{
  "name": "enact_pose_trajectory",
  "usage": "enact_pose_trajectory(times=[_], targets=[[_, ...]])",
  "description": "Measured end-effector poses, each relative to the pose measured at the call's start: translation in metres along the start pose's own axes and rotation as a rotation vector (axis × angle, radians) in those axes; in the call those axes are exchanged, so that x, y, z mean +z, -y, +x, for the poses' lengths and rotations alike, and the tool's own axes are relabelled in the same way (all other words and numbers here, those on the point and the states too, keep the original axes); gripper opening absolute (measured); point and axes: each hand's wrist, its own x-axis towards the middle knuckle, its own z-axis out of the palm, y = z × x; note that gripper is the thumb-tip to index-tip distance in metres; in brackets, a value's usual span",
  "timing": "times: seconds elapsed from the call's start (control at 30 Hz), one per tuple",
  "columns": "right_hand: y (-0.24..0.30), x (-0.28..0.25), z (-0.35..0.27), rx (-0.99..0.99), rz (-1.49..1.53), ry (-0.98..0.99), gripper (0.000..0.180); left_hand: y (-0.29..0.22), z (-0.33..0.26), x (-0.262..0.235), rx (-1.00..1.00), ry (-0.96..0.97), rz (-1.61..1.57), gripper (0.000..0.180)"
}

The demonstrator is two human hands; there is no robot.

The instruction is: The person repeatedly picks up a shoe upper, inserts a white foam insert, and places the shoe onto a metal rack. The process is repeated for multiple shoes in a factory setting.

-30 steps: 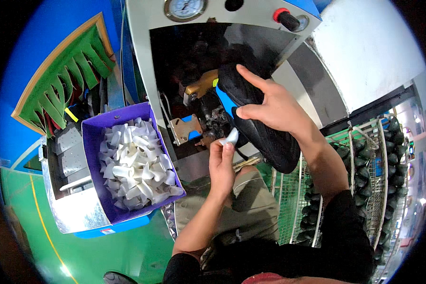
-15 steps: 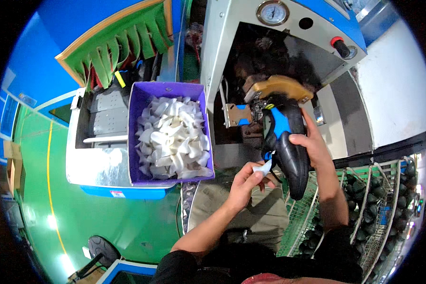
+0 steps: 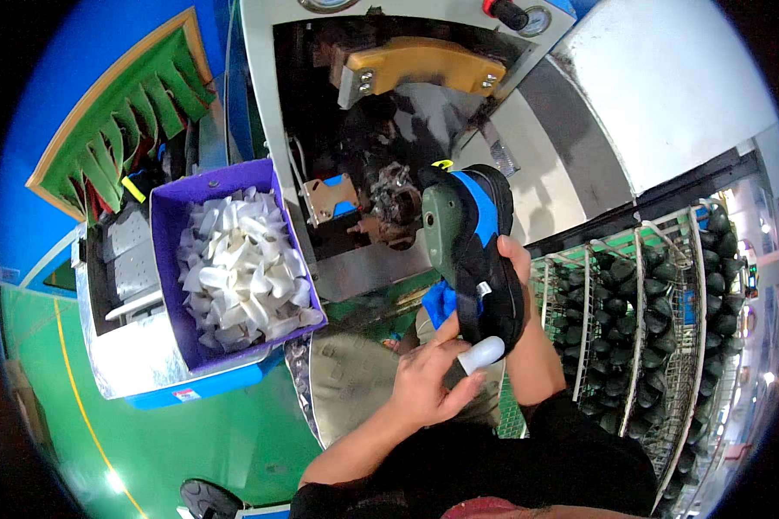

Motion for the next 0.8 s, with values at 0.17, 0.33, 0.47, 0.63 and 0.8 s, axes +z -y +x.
enact_pose_trajectory(times=[0.17, 0.33, 0.47, 0.63, 0.8], targets=[[0.039, 0.056, 0.007, -0.256, -0.592, -0.194, 0.076, 0.015, 0.013, -0.006, -0.02, -0.077, -0.061, 0.038], [0.07, 0.123, 0.035, -0.295, -0.985, -0.109, 0.095, 0.034, 0.03, 0.002, -0.239, -0.114, -0.427, 0.034], [0.08, 0.129, 0.071, -0.248, -1.453, -0.139, 0.1, 0.047, 0.055, 0.001, -0.377, -0.175, -0.817, 0.035], [0.063, 0.142, 0.106, -0.042, -2.193, -0.141, 0.107, 0.068, 0.062, -0.001, -0.576, -0.18, -1.002, 0.031], [0.045, 0.146, 0.123, -0.112, -2.265, -0.233, 0.094, 0.06, 0.043, -0.038, -0.621, -0.273, -0.683, 0.028]])
